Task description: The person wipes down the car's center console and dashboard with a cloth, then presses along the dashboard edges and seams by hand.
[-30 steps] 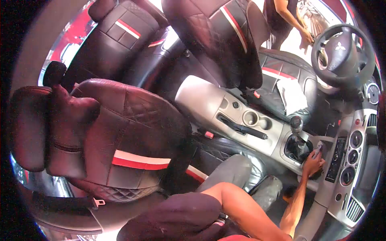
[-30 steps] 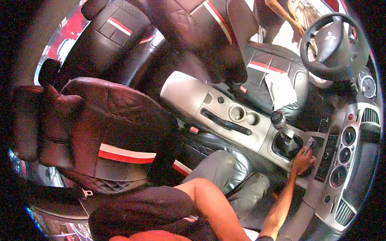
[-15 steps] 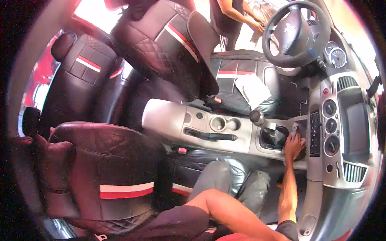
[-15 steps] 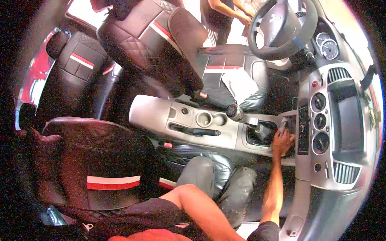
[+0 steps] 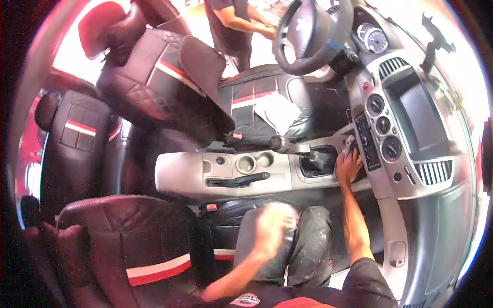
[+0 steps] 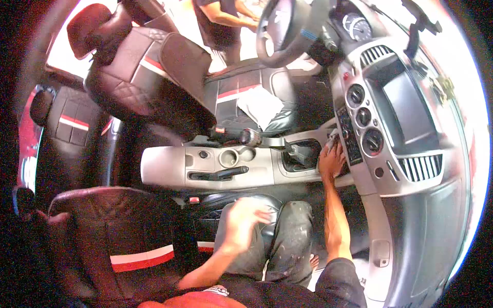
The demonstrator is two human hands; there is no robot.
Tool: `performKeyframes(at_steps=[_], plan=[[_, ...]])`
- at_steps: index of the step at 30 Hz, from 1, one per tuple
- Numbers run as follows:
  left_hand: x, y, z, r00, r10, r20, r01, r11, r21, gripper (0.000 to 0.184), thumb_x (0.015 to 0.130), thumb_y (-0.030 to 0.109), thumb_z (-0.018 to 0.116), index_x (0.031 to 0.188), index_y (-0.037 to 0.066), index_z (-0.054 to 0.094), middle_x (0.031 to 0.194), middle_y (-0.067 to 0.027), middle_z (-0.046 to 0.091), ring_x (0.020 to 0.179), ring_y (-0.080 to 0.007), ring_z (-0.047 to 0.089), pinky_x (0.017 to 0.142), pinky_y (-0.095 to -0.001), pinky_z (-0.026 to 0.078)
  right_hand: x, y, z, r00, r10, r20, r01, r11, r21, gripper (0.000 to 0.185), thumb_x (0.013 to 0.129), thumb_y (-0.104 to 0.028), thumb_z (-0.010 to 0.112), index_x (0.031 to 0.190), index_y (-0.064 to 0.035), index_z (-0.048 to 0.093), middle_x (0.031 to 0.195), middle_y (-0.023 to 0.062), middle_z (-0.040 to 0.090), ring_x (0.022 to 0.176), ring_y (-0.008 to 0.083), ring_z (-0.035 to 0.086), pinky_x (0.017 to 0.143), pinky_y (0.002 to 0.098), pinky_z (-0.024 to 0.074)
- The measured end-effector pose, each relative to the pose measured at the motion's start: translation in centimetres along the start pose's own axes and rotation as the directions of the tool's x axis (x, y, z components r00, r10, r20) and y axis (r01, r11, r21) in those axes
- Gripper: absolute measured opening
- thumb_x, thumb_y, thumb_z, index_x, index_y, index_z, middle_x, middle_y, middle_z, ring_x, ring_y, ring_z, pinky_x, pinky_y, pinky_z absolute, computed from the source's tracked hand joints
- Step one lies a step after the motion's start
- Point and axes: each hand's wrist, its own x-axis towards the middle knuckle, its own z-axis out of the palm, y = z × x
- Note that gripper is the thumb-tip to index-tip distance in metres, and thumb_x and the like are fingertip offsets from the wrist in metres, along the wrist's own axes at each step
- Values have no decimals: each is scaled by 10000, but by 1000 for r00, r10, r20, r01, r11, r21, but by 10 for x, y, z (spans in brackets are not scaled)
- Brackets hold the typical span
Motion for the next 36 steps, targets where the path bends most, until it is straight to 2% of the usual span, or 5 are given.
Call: performKeyframes(at_steps=[3, 5, 9, 14, 36], plan=[[6, -17, -133, 817, 320, -480, 0, 832, 554, 94, 1018, 103, 599, 987, 24, 638, 858, -81, 665, 712, -189, 620, 634, -330, 518, -9, -9, -18, 998, -36, 43, 37, 999, -9, 541, 1010, -396, 547, 1414, -38, 577, 1494, 65, 532, 1291, 400, 454, 1110, 563, 333], [4, -43, -221, 660, 678, -325, 66, 378, 923, 88, 977, 91, 624, 993, 6, 634, 898, -111, 648, 807, -268, 622, 733, -389, 507, -17, -12, -33, 995, -60, 84, 56, 997, 50, 530, 1015, -402, 545, 1401, -42, 586, 1474, 65, 543, 1252, 395, 460, 1096, 569, 331], [3, -82, -282, 776, 580, -247, 201, 144, 969, 200, 928, 169, 669, 1052, 27, 603, 1073, -164, 569, 1067, -372, 536, 911, -496, 433, -19, 3, -26, 979, -122, 161, 118, 992, 33, 508, 1019, -392, 545, 1371, -31, 604, 1430, 109, 571, 1275, 414, 450, 1093, 578, 331], [31, -113, -283, 586, 688, -428, 473, 139, 870, 176, 926, 175, 611, 979, 39, 512, 1051, -160, 532, 1070, -392, 514, 900, -503, 408, 17, 15, -11, 944, -265, 195, 235, 958, 164, 496, 1028, -387, 530, 1342, -13, 618, 1369, 174, 612, 1307, 431, 435, 1126, 558, 316], [29, -125, -297, 587, 738, -333, 439, 55, 897, 229, 949, 249, 546, 975, 27, 499, 1028, -186, 512, 1046, -409, 519, 847, -527, 402, 38, -6, 15, 980, -181, 87, 169, 977, 128, 472, 1041, -343, 487, 1364, -27, 621, 1509, 194, 486, 1400, 477, 370, 1170, 586, 319]])
